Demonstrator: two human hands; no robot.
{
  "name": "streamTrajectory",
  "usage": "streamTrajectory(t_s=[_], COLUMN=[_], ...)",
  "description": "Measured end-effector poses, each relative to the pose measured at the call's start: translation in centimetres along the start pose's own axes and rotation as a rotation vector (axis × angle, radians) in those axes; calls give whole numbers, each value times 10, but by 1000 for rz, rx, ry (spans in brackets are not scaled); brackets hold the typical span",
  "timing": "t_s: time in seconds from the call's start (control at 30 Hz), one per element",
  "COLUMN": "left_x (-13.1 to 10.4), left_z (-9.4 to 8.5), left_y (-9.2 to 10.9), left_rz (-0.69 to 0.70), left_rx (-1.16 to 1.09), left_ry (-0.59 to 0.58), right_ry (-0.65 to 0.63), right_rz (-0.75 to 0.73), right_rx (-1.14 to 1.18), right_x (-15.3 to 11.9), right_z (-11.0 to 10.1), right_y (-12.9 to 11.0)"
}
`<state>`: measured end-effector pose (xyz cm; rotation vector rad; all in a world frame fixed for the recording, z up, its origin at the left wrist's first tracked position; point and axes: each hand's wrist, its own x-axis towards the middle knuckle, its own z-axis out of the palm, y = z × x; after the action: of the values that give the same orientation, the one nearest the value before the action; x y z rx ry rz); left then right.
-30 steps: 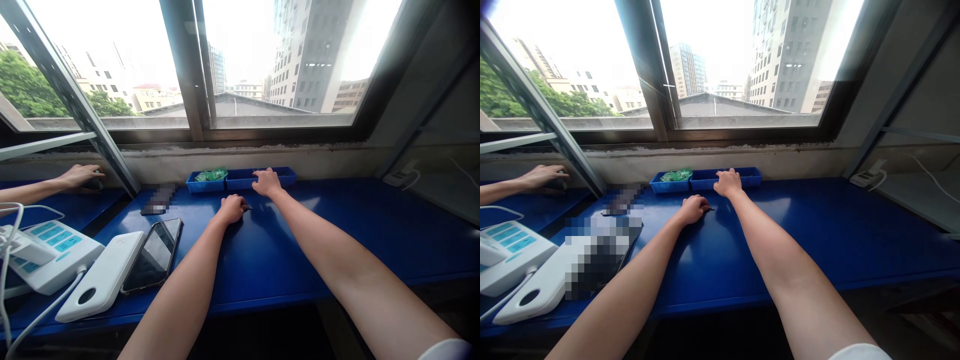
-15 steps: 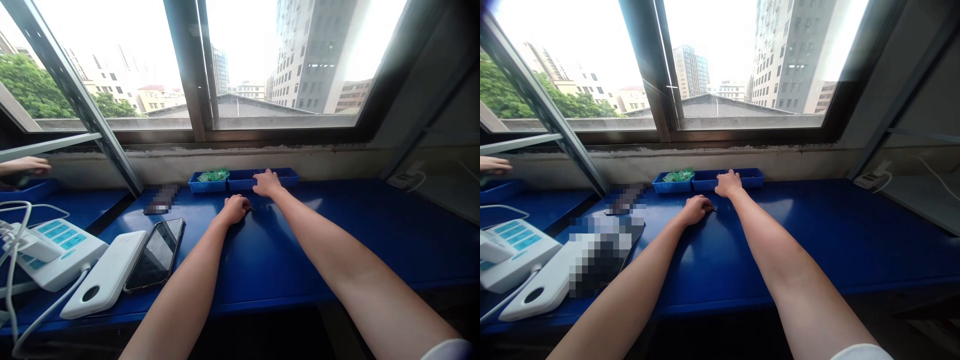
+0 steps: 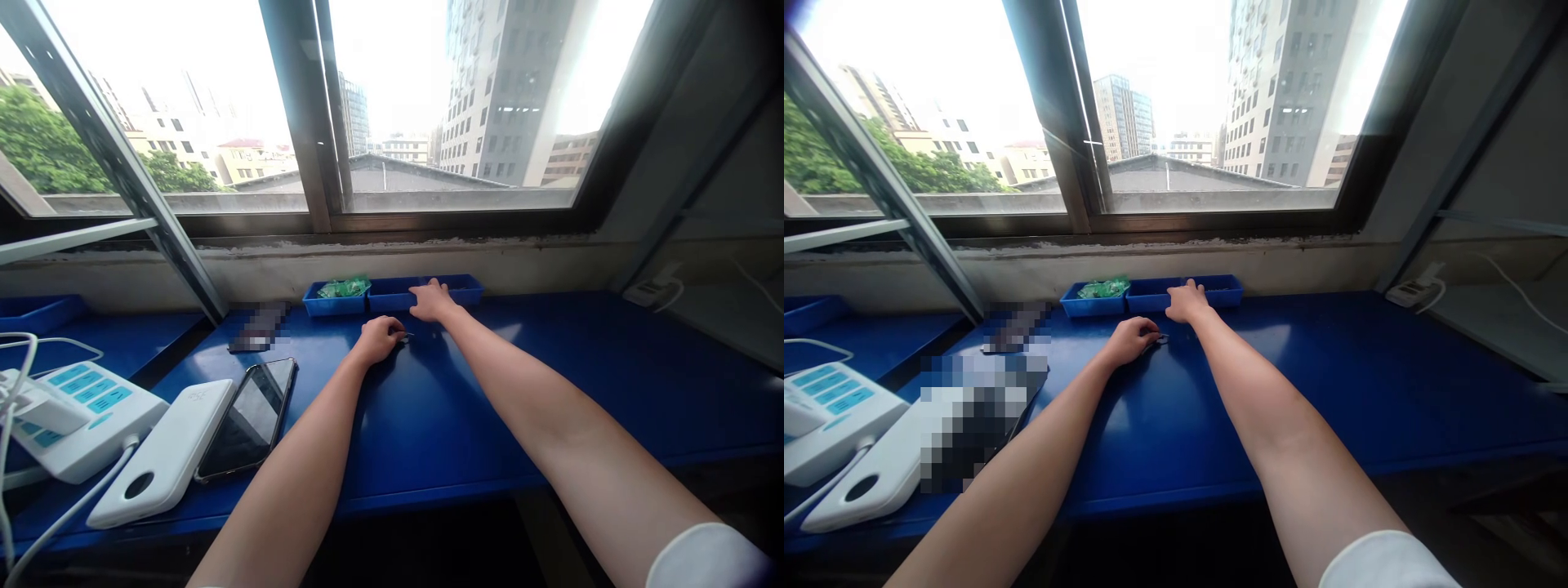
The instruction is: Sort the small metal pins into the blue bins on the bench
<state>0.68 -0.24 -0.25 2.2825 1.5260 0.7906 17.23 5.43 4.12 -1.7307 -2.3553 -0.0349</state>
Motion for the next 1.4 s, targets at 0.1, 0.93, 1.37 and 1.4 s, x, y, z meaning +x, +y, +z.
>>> streamTrajectory(t_s=[0.1,0.93,1.37,1.4], left_x=[0,4,4,4], left_z=[-1,0,3,3], left_y=[0,3,3,3], left_rz=[-20,-88,-98,-100], left_rx=[-21,-3,72,71], left_ry=[62,246,340,338], right_ry=[27,241,220,225], right_rz=[-3,-183,-220,-221], right_rx=[37,738,710,709], right_x=[-4,-58,-62,-62], right_z=[2,37,32,32], right_y=[4,-11,-16,-16])
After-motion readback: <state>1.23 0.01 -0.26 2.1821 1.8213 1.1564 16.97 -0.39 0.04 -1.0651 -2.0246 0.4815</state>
